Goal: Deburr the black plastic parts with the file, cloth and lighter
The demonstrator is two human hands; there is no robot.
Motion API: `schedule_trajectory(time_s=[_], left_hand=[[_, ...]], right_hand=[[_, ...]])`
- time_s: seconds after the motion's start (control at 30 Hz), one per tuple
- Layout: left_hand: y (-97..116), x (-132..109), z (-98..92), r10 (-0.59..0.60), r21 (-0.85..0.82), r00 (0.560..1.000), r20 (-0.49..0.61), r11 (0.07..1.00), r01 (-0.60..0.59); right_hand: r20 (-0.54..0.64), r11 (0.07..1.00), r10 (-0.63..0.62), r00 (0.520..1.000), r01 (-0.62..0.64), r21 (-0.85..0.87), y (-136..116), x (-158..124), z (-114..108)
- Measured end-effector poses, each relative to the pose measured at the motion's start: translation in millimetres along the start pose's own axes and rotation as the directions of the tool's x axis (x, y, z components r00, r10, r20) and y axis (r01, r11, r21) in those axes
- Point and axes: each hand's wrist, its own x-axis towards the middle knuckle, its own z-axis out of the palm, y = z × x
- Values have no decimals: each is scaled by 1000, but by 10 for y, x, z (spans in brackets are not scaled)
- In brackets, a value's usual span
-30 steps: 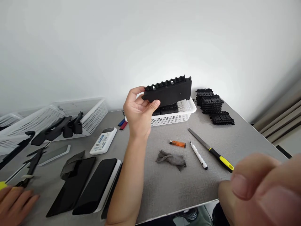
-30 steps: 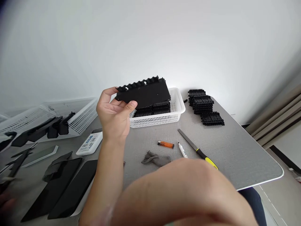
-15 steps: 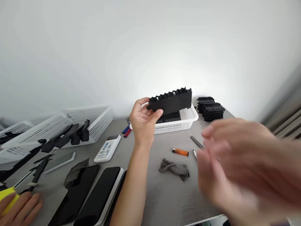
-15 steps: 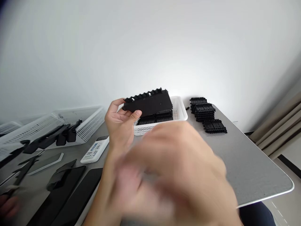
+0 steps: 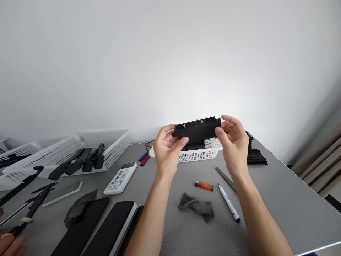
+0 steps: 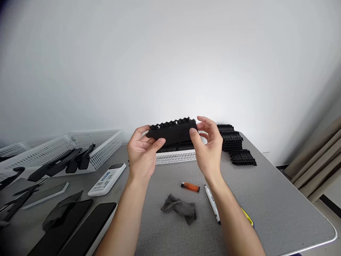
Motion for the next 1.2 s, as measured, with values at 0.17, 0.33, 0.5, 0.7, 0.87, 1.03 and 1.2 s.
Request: schedule_trajectory(time_s=[0.17, 0.33, 0.5, 0.7, 0.87, 1.03, 1.2], left_hand=[[0, -6, 0, 10, 27, 1000, -19, 1000, -10], [35, -14, 27, -361, -102, 917, 169, 919, 380], [54, -12, 63, -470, -263, 865, 176, 824, 501], [-36, 54, -3, -383, -194, 903, -197, 917, 347], [-91, 50, -50, -187, -46, 960, -208, 982, 181], [-168, 60, -133, -142, 19, 978, -153, 989, 147], [-173, 83, -164, -184, 12, 979, -90, 983, 186]], right_hand=[[65, 998, -61, 996, 61, 1, 53, -1, 10], [163, 881, -424, 891, 447, -154, 80, -34, 27], [564, 663, -512, 648, 715, -219, 170, -54, 94], [762, 671, -285, 582, 688, -275, -45, -153, 77], [771, 679, 315, 554, 435, -591, -347, -368, 38], [634, 447, 743, 215, 546, -709, -27, -657, 307], [629, 450, 765, 139, 584, -676, 417, -1052, 458]])
